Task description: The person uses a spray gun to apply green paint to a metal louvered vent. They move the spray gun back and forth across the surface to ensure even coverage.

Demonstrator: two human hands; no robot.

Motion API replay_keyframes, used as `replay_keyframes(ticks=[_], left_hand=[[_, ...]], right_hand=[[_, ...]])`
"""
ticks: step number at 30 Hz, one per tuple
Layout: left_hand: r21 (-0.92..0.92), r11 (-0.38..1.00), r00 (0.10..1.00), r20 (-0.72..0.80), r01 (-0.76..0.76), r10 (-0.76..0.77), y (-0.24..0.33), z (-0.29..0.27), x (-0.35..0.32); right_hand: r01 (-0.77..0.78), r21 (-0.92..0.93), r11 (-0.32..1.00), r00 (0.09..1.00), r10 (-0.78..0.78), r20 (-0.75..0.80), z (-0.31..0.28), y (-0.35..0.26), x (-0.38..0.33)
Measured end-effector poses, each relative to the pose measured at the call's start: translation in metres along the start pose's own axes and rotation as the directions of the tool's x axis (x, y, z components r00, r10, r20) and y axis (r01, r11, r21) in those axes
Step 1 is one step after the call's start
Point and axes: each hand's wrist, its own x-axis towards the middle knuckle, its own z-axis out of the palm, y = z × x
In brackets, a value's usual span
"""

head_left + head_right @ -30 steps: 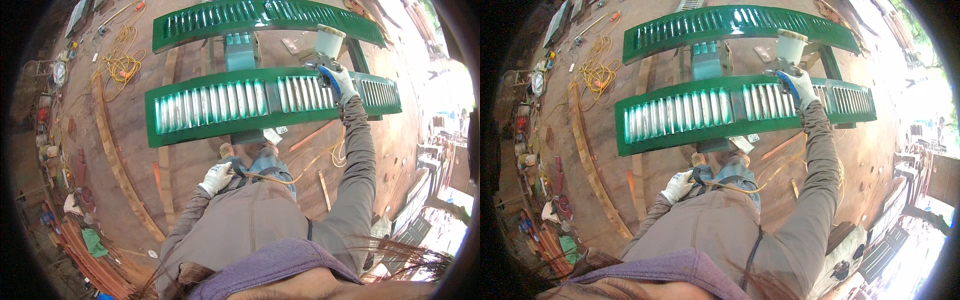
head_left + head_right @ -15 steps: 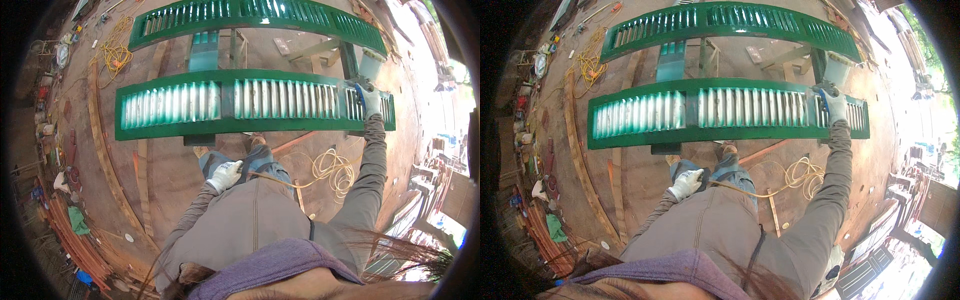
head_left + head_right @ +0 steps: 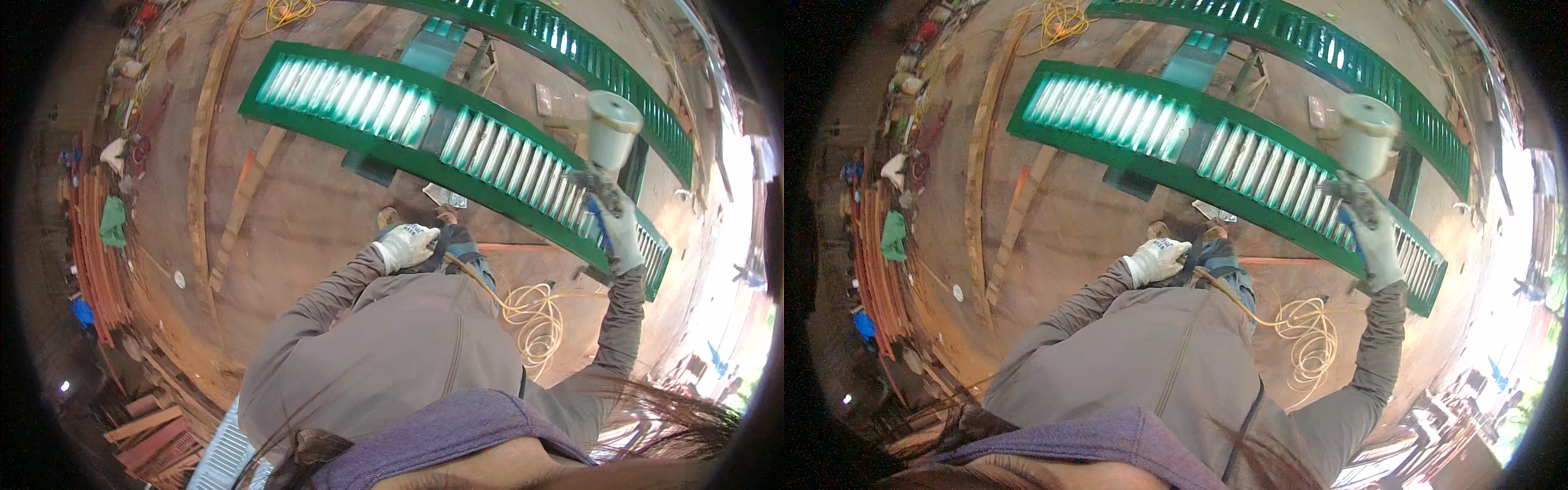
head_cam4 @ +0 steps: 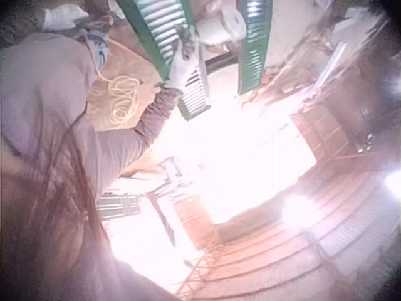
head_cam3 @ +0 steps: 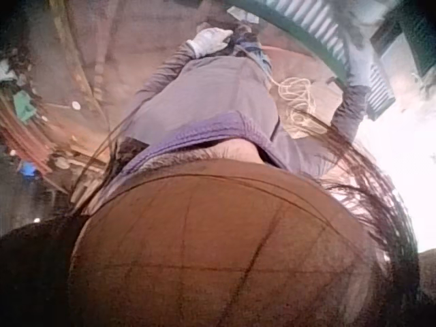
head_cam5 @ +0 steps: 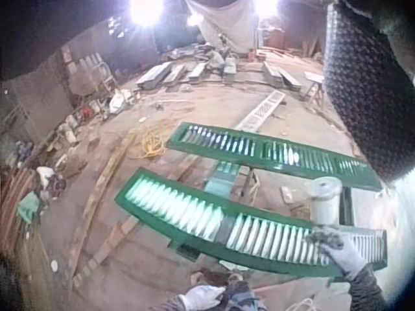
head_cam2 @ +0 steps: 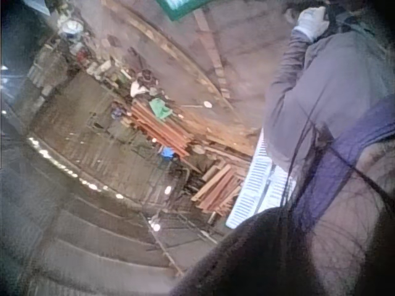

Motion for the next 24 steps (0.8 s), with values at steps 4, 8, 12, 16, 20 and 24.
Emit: replay_keyframes(ticks=[4, 8, 12, 16, 20, 24], left_hand=[[-0.047, 0.999, 0.994, -0.105, 0.015, -0.019, -0.01, 0.005, -0.023], [-0.097, 0.993, 0.975, -0.207, 0.063, -0.082, -0.029, 0.016, -0.057], [-0.195, 0.977, 0.948, -0.287, 0.08, -0.135, -0.043, 0.024, -0.092], [-0.231, 0.967, 0.929, -0.321, 0.112, -0.184, -0.057, 0.037, -0.109], [-0.223, 0.963, 0.951, -0.232, 0.15, -0.202, -0.065, 0.027, -0.115], [-0.189, 0.98, 0.915, -0.38, 0.067, -0.136, -0.076, 0.035, -0.121]], right_hand=[[0.123, -0.15, 0.981, 0.948, -0.072, 0.31, 0.079, -0.054, 0.026], [0.114, -0.171, 0.979, 0.862, -0.012, 0.507, 0.128, -0.078, 0.067], [0.164, -0.493, 0.854, 0.966, -0.038, 0.256, 0.151, -0.096, 0.093], [0.283, -0.778, 0.561, 0.954, -0.246, 0.17, 0.154, -0.109, 0.122], [0.279, -0.659, 0.698, 0.958, -0.246, 0.146, 0.16, -0.114, 0.129], [0.217, -0.898, 0.383, 0.971, -0.177, 0.159, 0.164, -0.112, 0.112]])
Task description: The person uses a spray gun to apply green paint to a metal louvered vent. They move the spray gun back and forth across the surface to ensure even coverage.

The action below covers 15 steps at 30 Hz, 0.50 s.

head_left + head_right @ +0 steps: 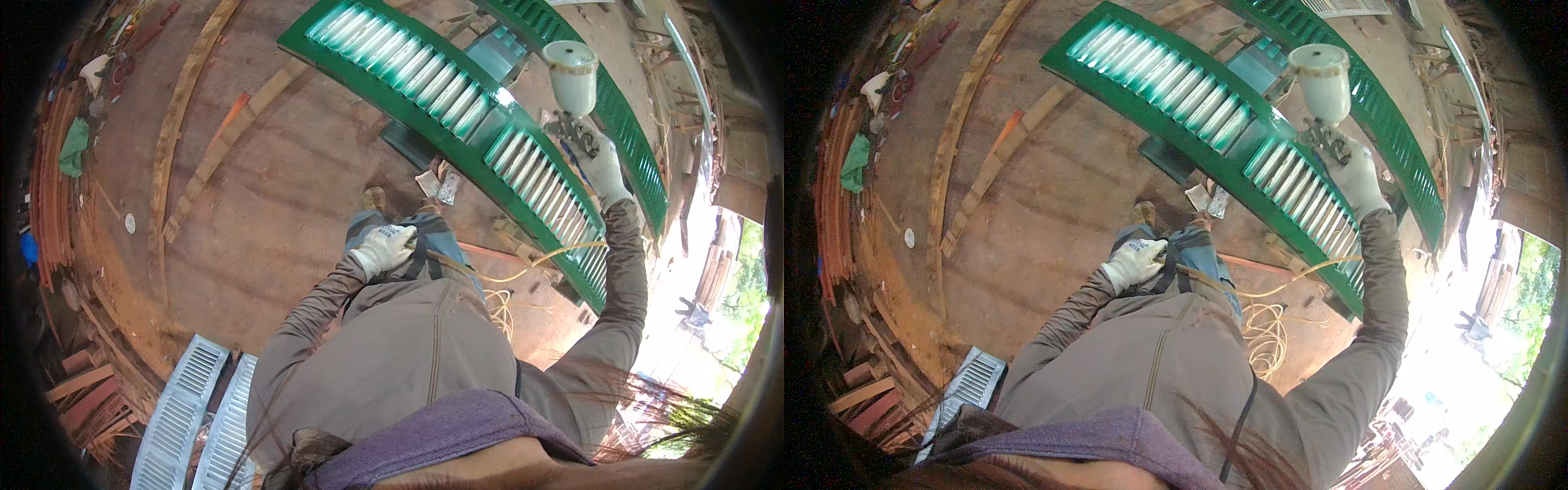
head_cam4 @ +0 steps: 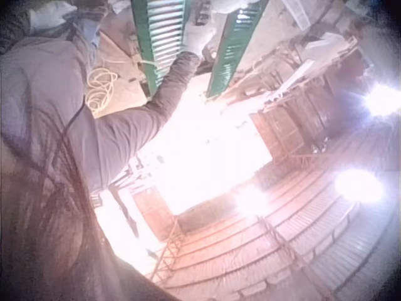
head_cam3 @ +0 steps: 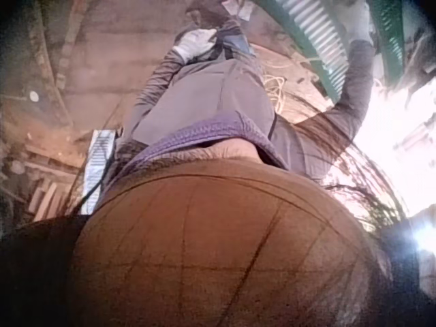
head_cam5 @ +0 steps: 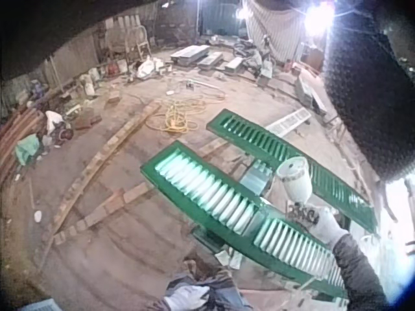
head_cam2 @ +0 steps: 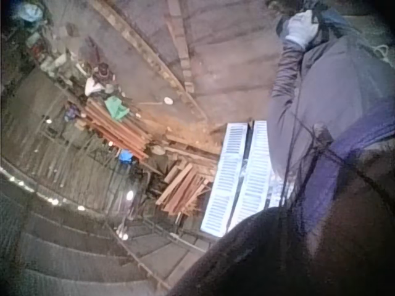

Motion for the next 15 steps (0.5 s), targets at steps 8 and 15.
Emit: replay_keyframes(ticks=[8, 15], left_hand=[[-0.011, 0.999, 0.998, 0.052, 0.046, -0.046, -0.004, -0.018, -0.015], [0.048, 0.999, 1.0, 0.029, 0.004, -0.006, -0.014, -0.01, -0.012]], right_hand=[[-0.127, 0.639, 0.758, 0.922, -0.148, 0.358, -0.014, -0.032, -0.04], [0.118, 0.378, 0.918, 0.99, -0.077, -0.122, 0.008, -0.018, -0.005]])
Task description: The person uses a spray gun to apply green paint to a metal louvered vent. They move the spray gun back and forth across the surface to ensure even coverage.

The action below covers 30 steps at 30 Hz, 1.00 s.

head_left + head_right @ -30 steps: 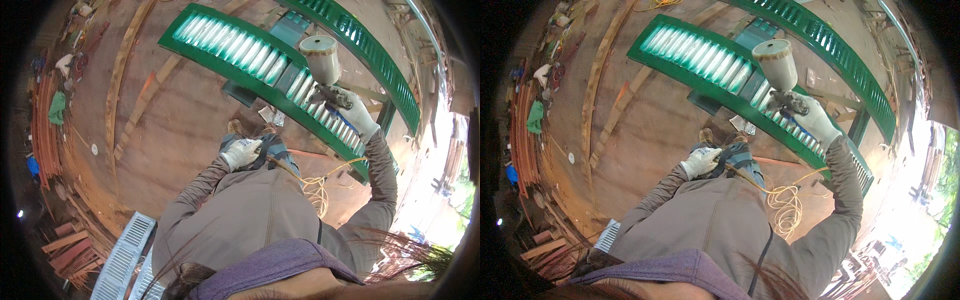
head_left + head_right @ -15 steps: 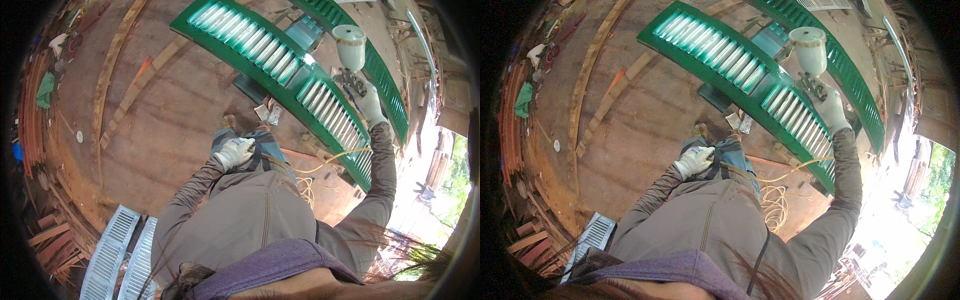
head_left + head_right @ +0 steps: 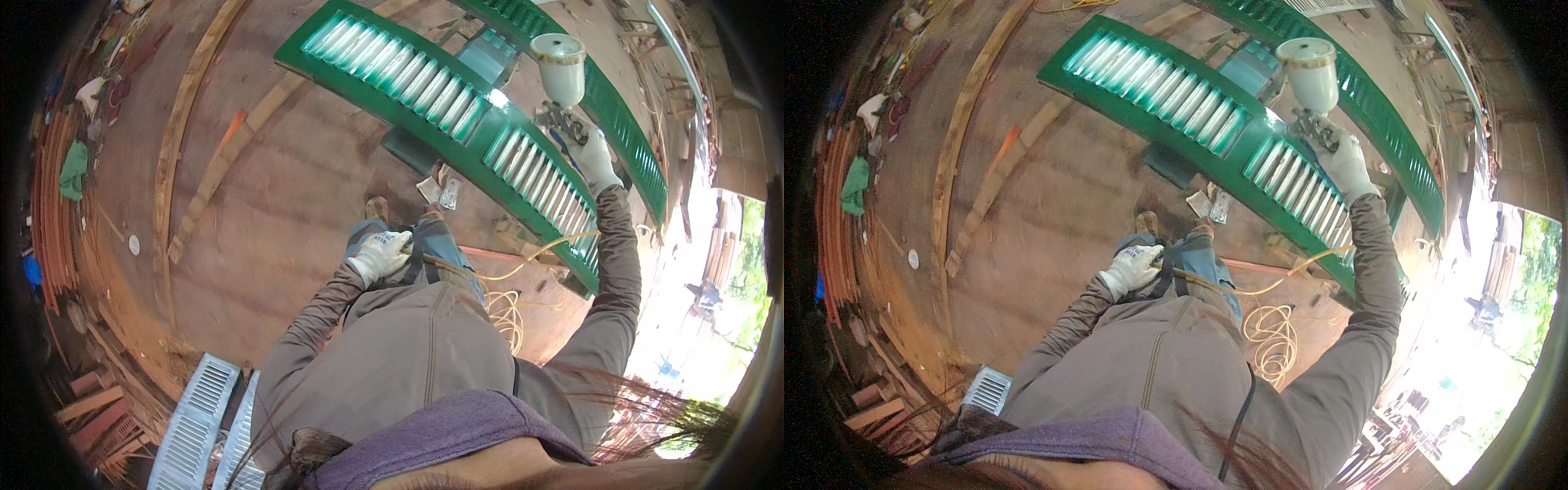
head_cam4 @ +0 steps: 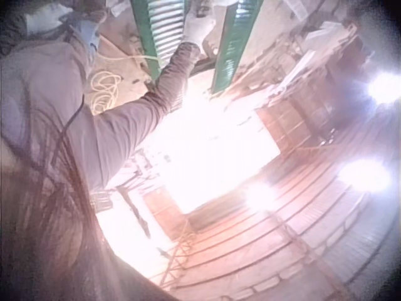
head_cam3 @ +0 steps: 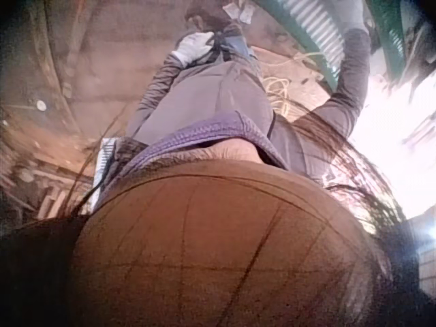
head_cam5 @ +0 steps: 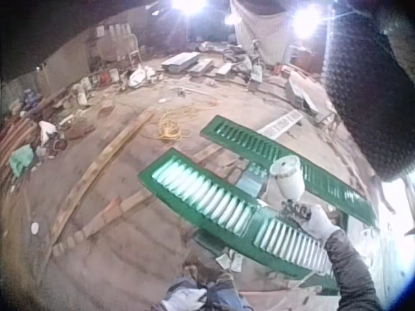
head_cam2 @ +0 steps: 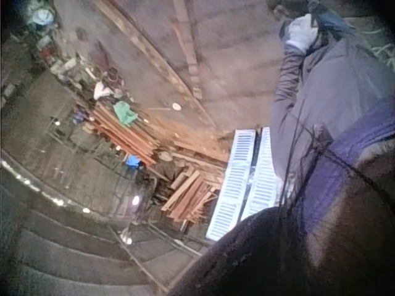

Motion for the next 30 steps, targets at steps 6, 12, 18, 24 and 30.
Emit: replay_keyframes(ticks=[6, 12, 18, 24, 30], left_hand=[[-0.001, 1.0, 0.993, 0.117, 0.006, -0.006, 0.001, 0.001, 0.007], [-0.006, 0.999, 0.984, 0.171, -0.041, 0.041, 0.006, 0.005, 0.014], [-0.023, 1.0, 0.967, 0.254, -0.01, 0.015, 0.012, 0.002, 0.02], [0.016, 0.991, 0.95, 0.287, -0.131, 0.121, 0.015, 0.003, 0.029], [0.091, 0.98, 0.927, 0.348, -0.179, 0.137, 0.013, 0.007, 0.035]], right_hand=[[-0.119, -0.207, 0.971, 0.992, 0.107, -0.066, -0.018, -0.004, -0.028], [-0.204, 0.254, 0.946, 0.958, 0.14, 0.249, -0.033, -0.013, -0.089], [-0.136, 0.16, 0.978, 0.965, 0.094, 0.243, -0.028, -0.011, -0.086], [-0.159, 0.069, 0.985, 0.958, 0.171, -0.23, -0.008, 0.026, -0.08], [-0.207, 0.156, 0.966, 0.962, 0.23, -0.148, -0.024, 0.037, -0.112]])
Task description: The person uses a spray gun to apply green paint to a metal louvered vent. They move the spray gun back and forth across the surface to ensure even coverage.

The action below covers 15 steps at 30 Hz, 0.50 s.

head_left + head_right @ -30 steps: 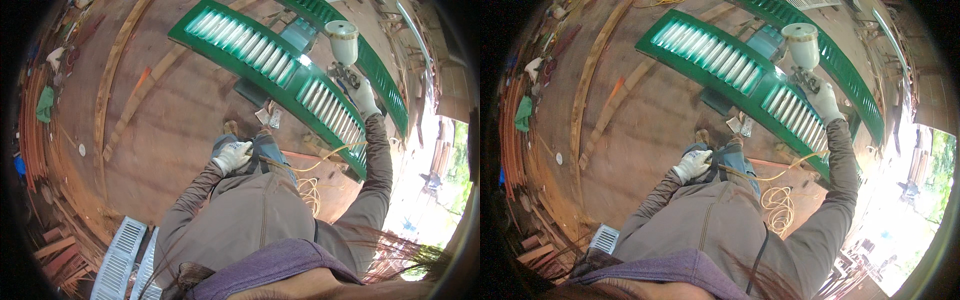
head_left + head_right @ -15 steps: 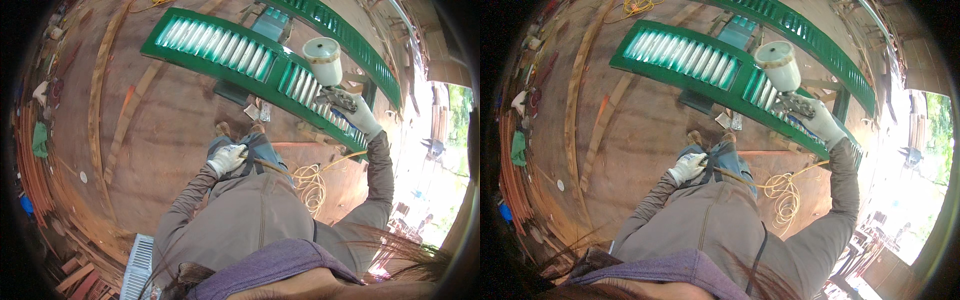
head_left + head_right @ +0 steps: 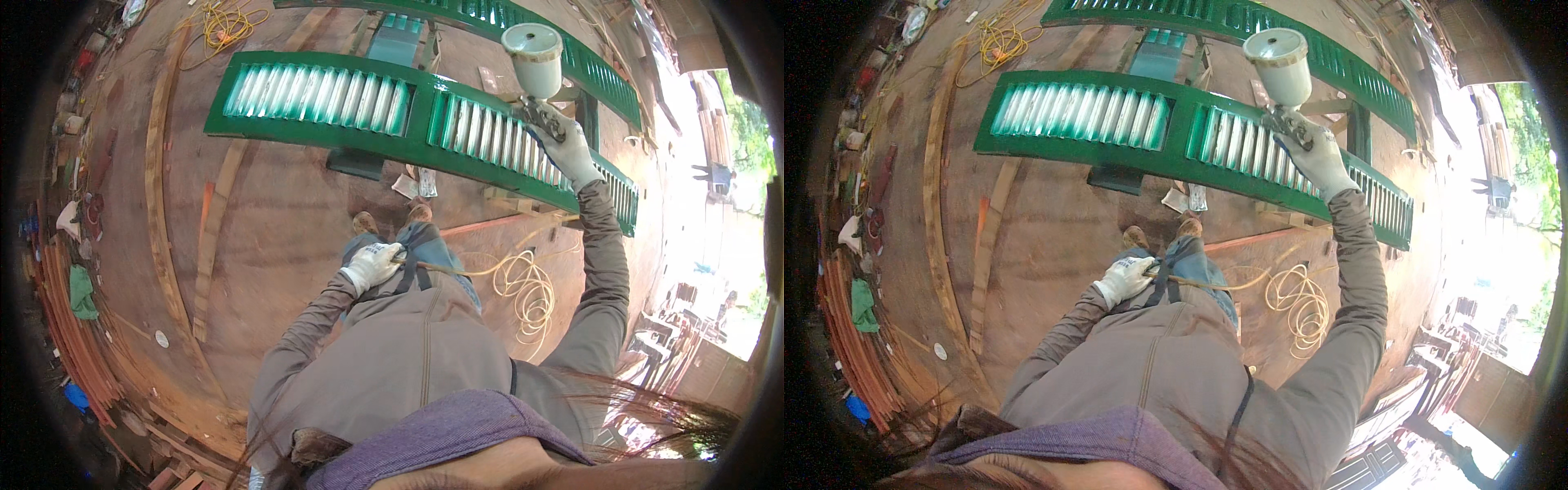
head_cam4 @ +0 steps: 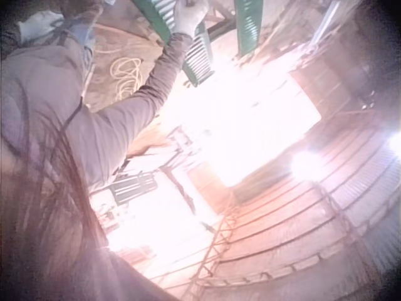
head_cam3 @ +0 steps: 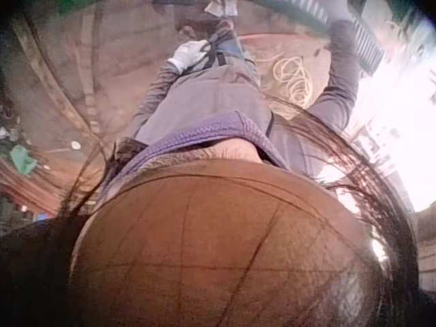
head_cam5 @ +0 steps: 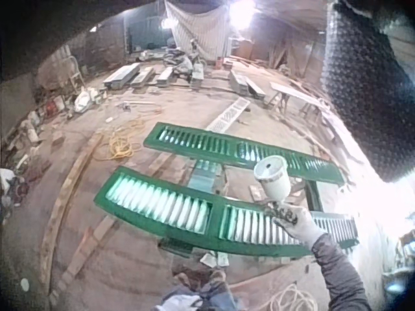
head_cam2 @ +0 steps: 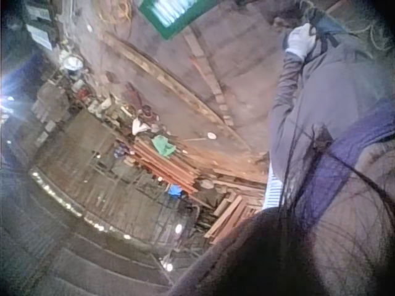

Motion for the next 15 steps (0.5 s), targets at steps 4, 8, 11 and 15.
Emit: replay_keyframes(ticks=[4, 8, 11, 15], left_hand=[[-0.034, 0.999, 1.0, -0.03, -0.001, 0.0, -0.003, 0.008, -0.001], [-0.054, 0.997, 0.998, -0.022, 0.055, -0.056, 0.002, 0.009, -0.001], [-0.124, 0.99, 0.994, -0.076, 0.073, -0.083, 0.007, 0.016, -0.004], [-0.182, 0.968, 0.97, -0.141, 0.172, -0.199, 0.014, 0.024, -0.013]], right_hand=[[-0.067, -0.072, 0.995, 0.987, 0.077, 0.144, -0.015, -0.017, -0.033], [-0.097, 0.203, 0.974, 0.934, 0.019, 0.357, -0.026, -0.016, -0.032], [-0.052, 0.141, 0.989, 0.918, -0.008, 0.396, -0.016, -0.02, -0.013], [0.009, 0.263, 0.965, 0.909, -0.118, 0.4, 0.003, 0.0, 0.023]])
